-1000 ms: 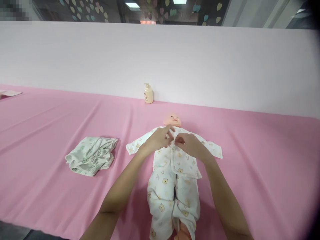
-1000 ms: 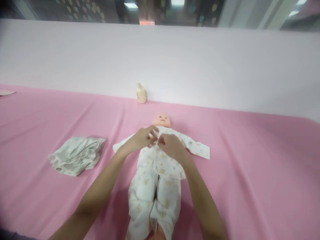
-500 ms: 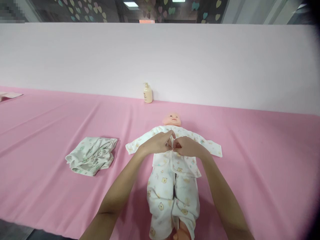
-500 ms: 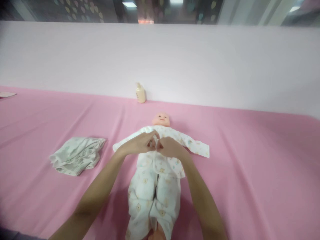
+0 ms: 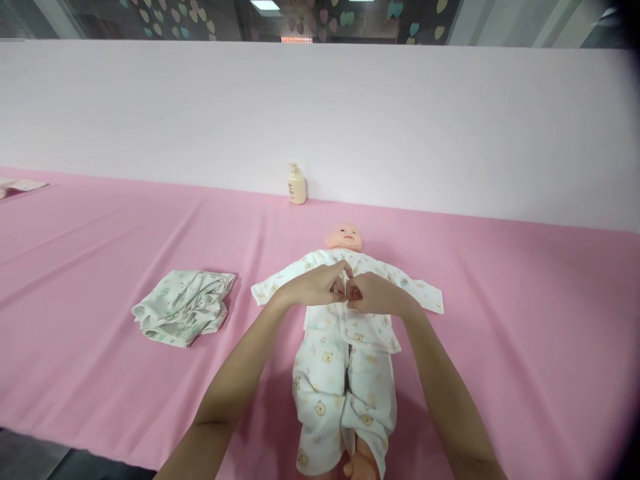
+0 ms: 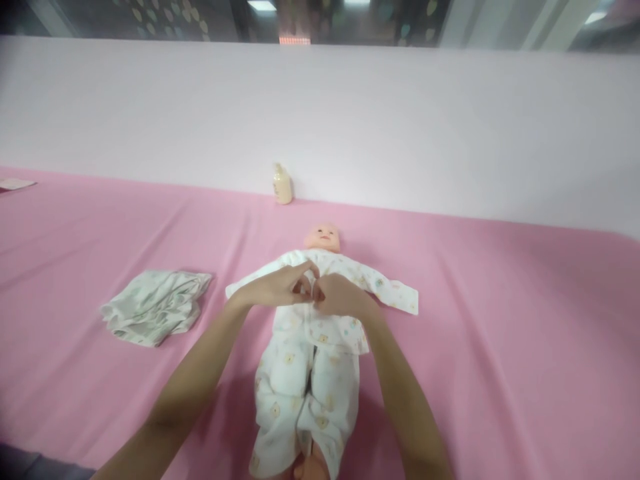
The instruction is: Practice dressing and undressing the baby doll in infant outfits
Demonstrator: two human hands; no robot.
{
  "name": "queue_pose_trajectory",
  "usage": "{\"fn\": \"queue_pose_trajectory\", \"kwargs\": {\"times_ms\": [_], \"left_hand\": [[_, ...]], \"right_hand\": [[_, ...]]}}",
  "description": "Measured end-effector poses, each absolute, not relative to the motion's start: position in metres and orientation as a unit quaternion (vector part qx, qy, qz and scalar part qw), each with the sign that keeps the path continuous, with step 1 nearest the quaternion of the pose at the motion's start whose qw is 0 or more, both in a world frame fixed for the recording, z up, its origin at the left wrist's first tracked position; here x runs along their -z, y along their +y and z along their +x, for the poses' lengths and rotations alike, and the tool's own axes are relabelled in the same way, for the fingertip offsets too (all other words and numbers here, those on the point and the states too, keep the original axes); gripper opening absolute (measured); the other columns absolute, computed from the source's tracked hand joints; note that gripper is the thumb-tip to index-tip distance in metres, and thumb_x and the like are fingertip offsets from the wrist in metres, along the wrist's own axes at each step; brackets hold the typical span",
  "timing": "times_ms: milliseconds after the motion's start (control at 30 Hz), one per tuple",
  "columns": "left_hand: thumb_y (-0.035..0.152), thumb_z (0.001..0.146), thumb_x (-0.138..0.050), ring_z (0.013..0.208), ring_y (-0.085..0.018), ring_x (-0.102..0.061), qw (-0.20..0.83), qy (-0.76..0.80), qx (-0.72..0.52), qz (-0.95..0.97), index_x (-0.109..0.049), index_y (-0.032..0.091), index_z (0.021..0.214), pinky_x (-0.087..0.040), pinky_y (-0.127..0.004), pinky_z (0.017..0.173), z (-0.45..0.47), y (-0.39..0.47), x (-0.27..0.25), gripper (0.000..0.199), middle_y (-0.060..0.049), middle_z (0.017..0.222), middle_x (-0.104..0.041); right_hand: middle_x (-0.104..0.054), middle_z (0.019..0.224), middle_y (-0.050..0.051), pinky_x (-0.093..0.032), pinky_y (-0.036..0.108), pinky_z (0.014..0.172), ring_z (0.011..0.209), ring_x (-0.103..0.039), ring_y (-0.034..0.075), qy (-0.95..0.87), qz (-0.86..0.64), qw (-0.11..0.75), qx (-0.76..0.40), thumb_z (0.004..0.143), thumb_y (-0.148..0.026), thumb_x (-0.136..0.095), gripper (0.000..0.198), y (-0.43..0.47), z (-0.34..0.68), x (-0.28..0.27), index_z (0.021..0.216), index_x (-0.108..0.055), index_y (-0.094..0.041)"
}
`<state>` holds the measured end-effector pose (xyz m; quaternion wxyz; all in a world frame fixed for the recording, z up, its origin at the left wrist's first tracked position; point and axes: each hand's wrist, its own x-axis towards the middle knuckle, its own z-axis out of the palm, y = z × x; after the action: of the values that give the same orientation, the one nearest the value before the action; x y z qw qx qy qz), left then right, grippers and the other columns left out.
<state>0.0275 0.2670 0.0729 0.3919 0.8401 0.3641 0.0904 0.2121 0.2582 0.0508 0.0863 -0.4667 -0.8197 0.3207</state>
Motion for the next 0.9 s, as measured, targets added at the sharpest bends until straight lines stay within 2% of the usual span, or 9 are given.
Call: {"fn": "queue_pose_trajectory", "kwargs": {"times_ms": [133, 233, 467, 567, 633, 733, 833, 900], "left_hand": [[0.021, 0.078, -0.053, 0.073, -0.016, -0.061, 0.393, 0.37, -0.096, 0.837, -0.043, 0.022, 0.107, -0.042, -0.025, 0.061, 0.025, 0.267, -0.077, 0.031, 0.0, 0.08, -0.067], [0.019, 0.077, -0.05, 0.074, -0.016, -0.061, 0.387, 0.372, -0.098, 0.838, -0.043, 0.022, 0.107, -0.043, -0.026, 0.063, 0.025, 0.267, -0.078, 0.031, -0.001, 0.081, -0.069], [0.022, 0.08, -0.048, 0.077, -0.016, -0.061, 0.384, 0.376, -0.105, 0.837, -0.043, 0.022, 0.113, -0.045, -0.027, 0.066, 0.024, 0.265, -0.082, 0.034, -0.001, 0.086, -0.069], [0.029, 0.084, -0.046, 0.081, -0.017, -0.062, 0.347, 0.413, -0.139, 0.831, -0.045, 0.022, 0.118, -0.046, -0.027, 0.067, 0.023, 0.271, -0.074, 0.035, -0.002, 0.091, -0.068], [0.03, 0.086, -0.041, 0.082, -0.019, -0.062, 0.275, 0.475, -0.163, 0.82, -0.049, 0.02, 0.116, -0.045, -0.029, 0.069, 0.023, 0.278, -0.064, 0.032, -0.004, 0.092, -0.067], [0.026, 0.086, -0.039, 0.082, -0.023, -0.062, 0.159, 0.541, -0.144, 0.813, -0.057, 0.017, 0.101, -0.045, -0.033, 0.07, 0.03, 0.286, -0.049, 0.025, -0.008, 0.09, -0.066], [0.027, 0.087, -0.037, 0.084, -0.026, -0.062, 0.093, 0.554, -0.106, 0.821, -0.055, 0.016, 0.097, -0.045, -0.034, 0.069, 0.04, 0.284, -0.041, 0.023, -0.01, 0.093, -0.064], [0.034, 0.089, -0.036, 0.086, -0.027, -0.062, 0.073, 0.558, -0.084, 0.822, -0.052, 0.015, 0.1, -0.045, -0.035, 0.068, 0.046, 0.28, -0.04, 0.028, -0.012, 0.097, -0.062]], "right_hand": [[-0.057, 0.064, -0.003, -0.037, 0.022, 0.05, 0.055, -0.05, 0.01, -0.826, -0.442, 0.113, -0.33, 0.071, -0.015, -0.051, 0.012, 0.262, 0.217, -0.051, 0.07, -0.062, -0.02], [-0.059, 0.065, -0.003, -0.039, 0.023, 0.052, 0.057, -0.052, 0.01, -0.812, -0.447, 0.121, -0.354, 0.072, -0.021, -0.057, 0.006, 0.266, 0.216, -0.049, 0.07, -0.062, -0.019], [-0.06, 0.065, -0.001, -0.04, 0.024, 0.055, 0.058, -0.054, 0.011, -0.785, -0.454, 0.12, -0.404, 0.074, -0.032, -0.061, 0.014, 0.269, 0.219, -0.051, 0.073, -0.061, -0.018], [-0.06, 0.068, -0.002, -0.04, 0.023, 0.053, 0.058, -0.055, 0.012, -0.762, -0.477, 0.16, -0.408, 0.074, -0.041, -0.064, 0.027, 0.27, 0.225, -0.053, 0.09, -0.06, -0.019], [-0.06, 0.073, -0.001, -0.041, 0.023, 0.052, 0.059, -0.056, 0.012, -0.736, -0.498, 0.198, -0.413, 0.078, -0.048, -0.059, 0.038, 0.272, 0.225, -0.051, 0.105, -0.054, -0.021], [-0.059, 0.073, -0.001, -0.038, 0.023, 0.052, 0.058, -0.054, 0.013, -0.737, -0.539, 0.215, -0.345, 0.085, -0.049, -0.049, 0.036, 0.274, 0.216, -0.044, 0.108, -0.052, -0.022], [-0.056, 0.067, 0.0, -0.033, 0.025, 0.056, 0.062, -0.052, 0.015, -0.763, -0.576, 0.205, -0.21, 0.089, -0.034, -0.041, 0.025, 0.275, 0.201, -0.035, 0.105, -0.053, -0.02], [-0.055, 0.066, 0.001, -0.031, 0.026, 0.057, 0.064, -0.052, 0.017, -0.764, -0.589, 0.202, -0.168, 0.088, -0.022, -0.036, 0.026, 0.276, 0.195, -0.032, 0.109, -0.051, -0.017]]}}
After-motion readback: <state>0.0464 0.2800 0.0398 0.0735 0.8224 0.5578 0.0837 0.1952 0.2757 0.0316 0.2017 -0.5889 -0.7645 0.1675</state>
